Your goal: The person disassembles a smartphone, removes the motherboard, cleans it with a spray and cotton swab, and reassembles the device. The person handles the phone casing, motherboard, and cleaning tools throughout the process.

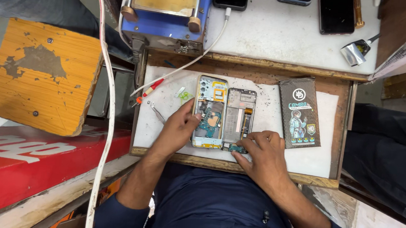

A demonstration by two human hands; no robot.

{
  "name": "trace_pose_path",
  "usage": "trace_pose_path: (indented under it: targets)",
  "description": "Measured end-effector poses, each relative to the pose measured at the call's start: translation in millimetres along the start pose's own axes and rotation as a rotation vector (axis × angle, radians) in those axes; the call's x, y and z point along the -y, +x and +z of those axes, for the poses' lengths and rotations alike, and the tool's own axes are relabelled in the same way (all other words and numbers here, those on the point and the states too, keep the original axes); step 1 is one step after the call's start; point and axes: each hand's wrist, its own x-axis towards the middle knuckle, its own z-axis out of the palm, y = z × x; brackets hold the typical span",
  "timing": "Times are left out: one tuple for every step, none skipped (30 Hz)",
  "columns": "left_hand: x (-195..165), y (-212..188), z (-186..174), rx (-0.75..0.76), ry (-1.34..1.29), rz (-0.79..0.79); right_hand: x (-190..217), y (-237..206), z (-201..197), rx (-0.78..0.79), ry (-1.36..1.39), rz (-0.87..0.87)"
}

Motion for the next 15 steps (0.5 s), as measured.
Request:
trace_pose_path:
  targets:
    - [-1.5,2.5,2.7,-0.013,0.052,-0.009,-0.9,-0.8,1.5,-0.001,-0.002,-0.001]
    - [-4.0,4.4,4.7,-0.025,0.105,-0.018,-1.8,-1.1,2.6,-0.003,-0.004,-0.001]
    - [-7.1,5.8,6.0,-0.036,0.159,-0.026,-2.6,-1.1,3.2,-0.007,-0.005,0.000]
    - [-10.9,6.7,6.8,-0.031,0.190,-0.046,-3.5,-1.1,3.4,-0.017,0.002,-0.014]
    - [-15.0,6.6,5.4,-0.026,0.221,-0.064,-3.7,-0.7,4.1,-0.029,0.009,-0.028]
    - [-19.1,6.1,4.5,-0.023,0.251,-0.083,-4.3,-0.9,4.3,-0.038,0.016,-0.043]
    - [-22.9,5.5,3.3,-0.024,0.312,-0.038,-4.8,-1.2,4.1,-0.041,0.010,-0.040]
    - [-26.3,5.0,1.9,-0.031,0.373,0.006,-6.2,-1.8,3.3,-0.042,0.005,-0.042]
    - [-29.0,4.5,-0.3,-0.039,0.433,0.047,-7.0,-2.4,2.5,-0.041,0.002,-0.044]
    - [-31.2,5.8,-1.8,-0.027,0.539,0.030,-8.6,-3.4,0.8,-0.044,-0.012,-0.039]
    - [-32.4,8.5,-2.5,-0.015,0.643,0.013,-11.2,-4.8,-2.5,-0.048,-0.030,-0.033]
    - [-33.1,11.8,-3.1,-0.006,0.747,-0.004,-14.4,-5.4,-6.3,-0.052,-0.047,-0.031]
    - [-33.2,15.6,-4.3,-0.005,0.776,0.034,-16.9,-5.3,-10.2,-0.040,-0.048,-0.026]
    - [-32.6,19.3,-4.1,-0.001,0.803,0.070,-19.4,-6.1,-15.4,-0.026,-0.049,-0.017]
    - [-31.6,22.5,-3.4,0.007,0.829,0.110,-20.4,-6.3,-20.1,-0.014,-0.054,-0.004]
